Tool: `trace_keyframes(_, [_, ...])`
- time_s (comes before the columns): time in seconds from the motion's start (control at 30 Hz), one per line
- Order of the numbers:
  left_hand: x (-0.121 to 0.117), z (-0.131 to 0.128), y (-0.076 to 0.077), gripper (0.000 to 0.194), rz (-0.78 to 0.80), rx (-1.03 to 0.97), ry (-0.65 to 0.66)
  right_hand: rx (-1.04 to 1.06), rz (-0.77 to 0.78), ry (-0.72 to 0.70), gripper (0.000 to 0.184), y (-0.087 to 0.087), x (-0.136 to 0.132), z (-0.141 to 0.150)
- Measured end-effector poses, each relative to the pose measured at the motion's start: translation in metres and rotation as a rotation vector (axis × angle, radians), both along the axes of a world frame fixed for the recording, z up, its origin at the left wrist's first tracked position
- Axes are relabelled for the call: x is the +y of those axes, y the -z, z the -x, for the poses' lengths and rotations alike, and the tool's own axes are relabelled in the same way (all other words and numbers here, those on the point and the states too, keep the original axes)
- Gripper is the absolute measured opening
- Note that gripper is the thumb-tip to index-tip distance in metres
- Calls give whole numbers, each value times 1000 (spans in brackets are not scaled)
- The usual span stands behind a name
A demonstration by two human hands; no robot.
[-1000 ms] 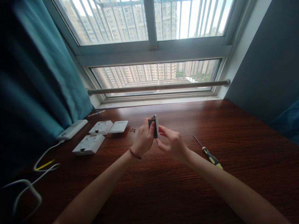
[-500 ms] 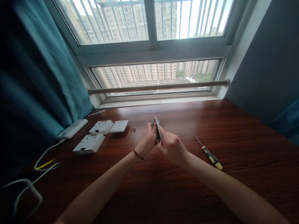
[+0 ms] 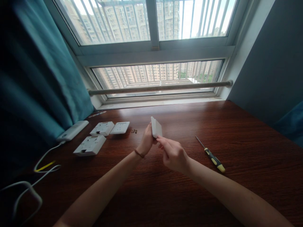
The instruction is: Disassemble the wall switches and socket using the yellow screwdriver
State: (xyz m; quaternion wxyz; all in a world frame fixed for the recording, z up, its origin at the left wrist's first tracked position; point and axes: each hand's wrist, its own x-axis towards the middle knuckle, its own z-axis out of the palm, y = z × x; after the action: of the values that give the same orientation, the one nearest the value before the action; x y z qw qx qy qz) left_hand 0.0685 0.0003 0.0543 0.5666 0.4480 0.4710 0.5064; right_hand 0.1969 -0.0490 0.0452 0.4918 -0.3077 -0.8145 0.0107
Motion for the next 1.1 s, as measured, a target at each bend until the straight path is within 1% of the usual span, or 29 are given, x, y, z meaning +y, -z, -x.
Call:
trace_keyframes(0.1, [2, 6, -13, 41, 78, -94, 199, 38, 113, -5, 53, -17, 5, -3])
trace_keyframes(0.13, [1, 7, -16, 40, 111, -98, 258, 37, 147, -2, 59, -22, 9, -5])
trace_keyframes(0.17, [0, 8, -19, 39, 143, -92, 299, 32, 199, -9, 70, -25, 13, -6])
trace_keyframes(0.23, [-3, 7, -22, 39, 190, -55, 343, 32, 309, -57, 87, -29, 19, -7])
trace_keyframes(0.27, [-5, 7, -22, 41, 201, -35, 362, 40, 362, -83, 90, -29, 22, -8])
trace_keyframes(0.37, [-6, 7, -21, 55, 193, 18, 454, 99, 483, -115, 85, -29, 23, -9])
trace_keyframes(0.4, [-6, 8, -21, 59, 165, 40, 496, 135, 531, -110, 83, -30, 23, -11])
trace_keyframes(0.47, [-7, 13, -25, 62, 32, 120, 552, 239, 666, -109, 78, -34, 21, -15])
trace_keyframes(0.5, [-7, 16, -28, 59, -71, 177, 553, 298, 749, -129, 74, -37, 21, -17])
trace_keyframes(0.53, [-8, 20, -32, 56, -179, 238, 528, 361, 834, -164, 69, -39, 22, -19])
trace_keyframes(0.57, [-9, 23, -36, 54, -255, 291, 495, 424, 914, -211, 63, -41, 22, -21])
trace_keyframes(0.63, [-12, 28, -44, 54, -288, 361, 463, 544, 1046, -320, 54, -42, 23, -24])
trace_keyframes(0.7, [-16, 31, -50, 54, -281, 407, 491, 648, 1140, -433, 49, -41, 24, -24])
trace_keyframes(0.73, [-18, 31, -52, 54, -312, 438, 502, 691, 1176, -489, 46, -41, 24, -23])
trace_keyframes(0.8, [-22, 30, -57, 55, -467, 534, 471, 762, 1241, -586, 40, -40, 23, -21])
trace_keyframes(0.87, [-26, 30, -60, 53, -645, 646, 392, 824, 1315, -641, 36, -39, 21, -19])
trace_keyframes(0.9, [-27, 29, -61, 51, -708, 686, 361, 849, 1355, -655, 37, -39, 20, -17])
trace_keyframes(0.93, [-28, 29, -61, 49, -739, 704, 348, 864, 1396, -665, 41, -38, 19, -16])
trace_keyframes(0.97, [-29, 29, -62, 48, -734, 699, 348, 867, 1433, -674, 45, -38, 18, -15])
trace_keyframes(1.0, [-30, 29, -61, 47, -694, 678, 354, 858, 1462, -682, 50, -37, 17, -13])
trace_keyframes(1.1, [-32, 28, -59, 40, -478, 579, 342, 750, 1515, -672, 69, -34, 15, -11])
